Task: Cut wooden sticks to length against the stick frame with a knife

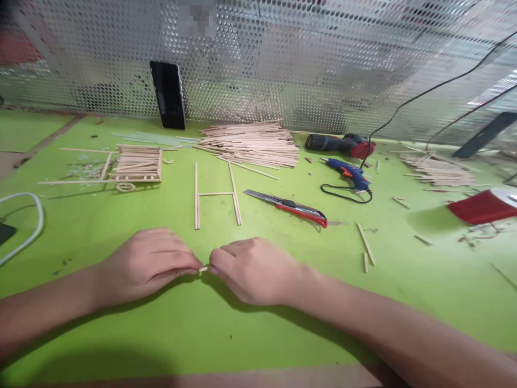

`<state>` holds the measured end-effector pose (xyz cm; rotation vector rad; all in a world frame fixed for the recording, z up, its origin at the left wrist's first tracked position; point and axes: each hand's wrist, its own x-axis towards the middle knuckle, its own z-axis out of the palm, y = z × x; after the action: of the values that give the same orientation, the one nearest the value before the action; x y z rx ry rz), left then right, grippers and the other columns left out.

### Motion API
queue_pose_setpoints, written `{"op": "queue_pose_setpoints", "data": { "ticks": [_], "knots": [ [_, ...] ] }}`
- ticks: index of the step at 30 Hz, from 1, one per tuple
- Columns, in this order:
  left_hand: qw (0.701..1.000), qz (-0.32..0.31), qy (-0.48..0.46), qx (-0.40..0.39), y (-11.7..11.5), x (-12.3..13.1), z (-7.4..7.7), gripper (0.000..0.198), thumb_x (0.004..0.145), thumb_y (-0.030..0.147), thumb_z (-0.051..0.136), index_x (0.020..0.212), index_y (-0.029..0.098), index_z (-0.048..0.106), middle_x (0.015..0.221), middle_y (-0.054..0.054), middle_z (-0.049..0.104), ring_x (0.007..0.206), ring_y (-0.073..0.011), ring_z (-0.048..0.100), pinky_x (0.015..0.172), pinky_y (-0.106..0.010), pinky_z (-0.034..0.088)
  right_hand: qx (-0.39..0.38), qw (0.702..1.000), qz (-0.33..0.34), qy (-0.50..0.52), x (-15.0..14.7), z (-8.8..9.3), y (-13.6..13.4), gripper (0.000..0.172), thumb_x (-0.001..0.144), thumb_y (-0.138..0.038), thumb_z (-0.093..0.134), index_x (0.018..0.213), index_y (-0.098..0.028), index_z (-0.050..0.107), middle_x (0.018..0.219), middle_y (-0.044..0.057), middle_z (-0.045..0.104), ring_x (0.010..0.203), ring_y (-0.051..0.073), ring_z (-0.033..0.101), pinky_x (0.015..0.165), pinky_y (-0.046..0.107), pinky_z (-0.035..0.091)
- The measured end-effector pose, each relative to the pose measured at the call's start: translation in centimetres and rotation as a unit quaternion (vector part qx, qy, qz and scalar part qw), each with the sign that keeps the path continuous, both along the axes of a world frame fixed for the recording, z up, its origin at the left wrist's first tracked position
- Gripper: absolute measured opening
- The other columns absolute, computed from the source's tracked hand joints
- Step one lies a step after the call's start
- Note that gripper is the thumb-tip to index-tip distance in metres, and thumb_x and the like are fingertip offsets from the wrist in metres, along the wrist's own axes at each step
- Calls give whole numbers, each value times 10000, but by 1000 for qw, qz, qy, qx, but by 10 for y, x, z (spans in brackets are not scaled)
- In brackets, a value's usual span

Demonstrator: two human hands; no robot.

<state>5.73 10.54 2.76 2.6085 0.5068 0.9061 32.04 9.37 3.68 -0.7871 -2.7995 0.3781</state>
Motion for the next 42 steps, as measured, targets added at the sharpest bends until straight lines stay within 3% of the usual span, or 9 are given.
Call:
{"op": "queue_pose_setpoints", "data": {
  "ticks": [14, 26, 36, 39, 42],
  "knots": [
    [1000, 4, 10, -3, 0, -3, -2, 206, 1107, 260, 601, 1033, 176, 774, 902, 32, 813, 753, -98, 716, 725, -260, 554, 7, 1000, -8, 3, 0, 2, 1, 420, 1163, -272, 303, 884, -176, 602, 715, 7, 624, 599, 134, 501, 584, 272, 339],
    [1000, 14, 7, 20, 2, -6, -5, 241, 1122, 298, 578, 1007, 184, 756, 859, 45, 797, 703, -83, 704, 675, -241, 553, -4, 1000, -21, -7, 1, 1, 3, 367, 1149, -270, 356, 893, -181, 603, 729, 9, 641, 604, 137, 493, 585, 280, 318],
    [995, 77, 49, 49, 15, -14, -2, 336, 1142, 355, 518, 1011, 192, 781, 886, 26, 827, 741, -119, 764, 696, -277, 602, 49, 998, -8, -30, 2, 2, 6, 407, 1171, -353, 405, 899, -190, 661, 698, -10, 618, 609, 144, 503, 609, 330, 280],
    [992, 98, 68, 45, 19, -17, -3, 325, 1132, 348, 535, 1025, 190, 798, 919, 14, 838, 762, -136, 772, 708, -299, 611, 41, 995, -33, -79, 6, 13, 10, 365, 1147, -326, 467, 858, -193, 645, 674, -7, 616, 597, 148, 507, 608, 335, 261],
    [992, 101, 76, 29, 19, -17, -5, 291, 1118, 316, 555, 1045, 191, 807, 940, 5, 844, 796, -146, 778, 752, -313, 623, 55, 984, -58, -159, 16, 40, 18, 317, 1103, -249, 532, 799, -201, 610, 639, -3, 601, 559, 152, 497, 593, 342, 227]
  ]
}}
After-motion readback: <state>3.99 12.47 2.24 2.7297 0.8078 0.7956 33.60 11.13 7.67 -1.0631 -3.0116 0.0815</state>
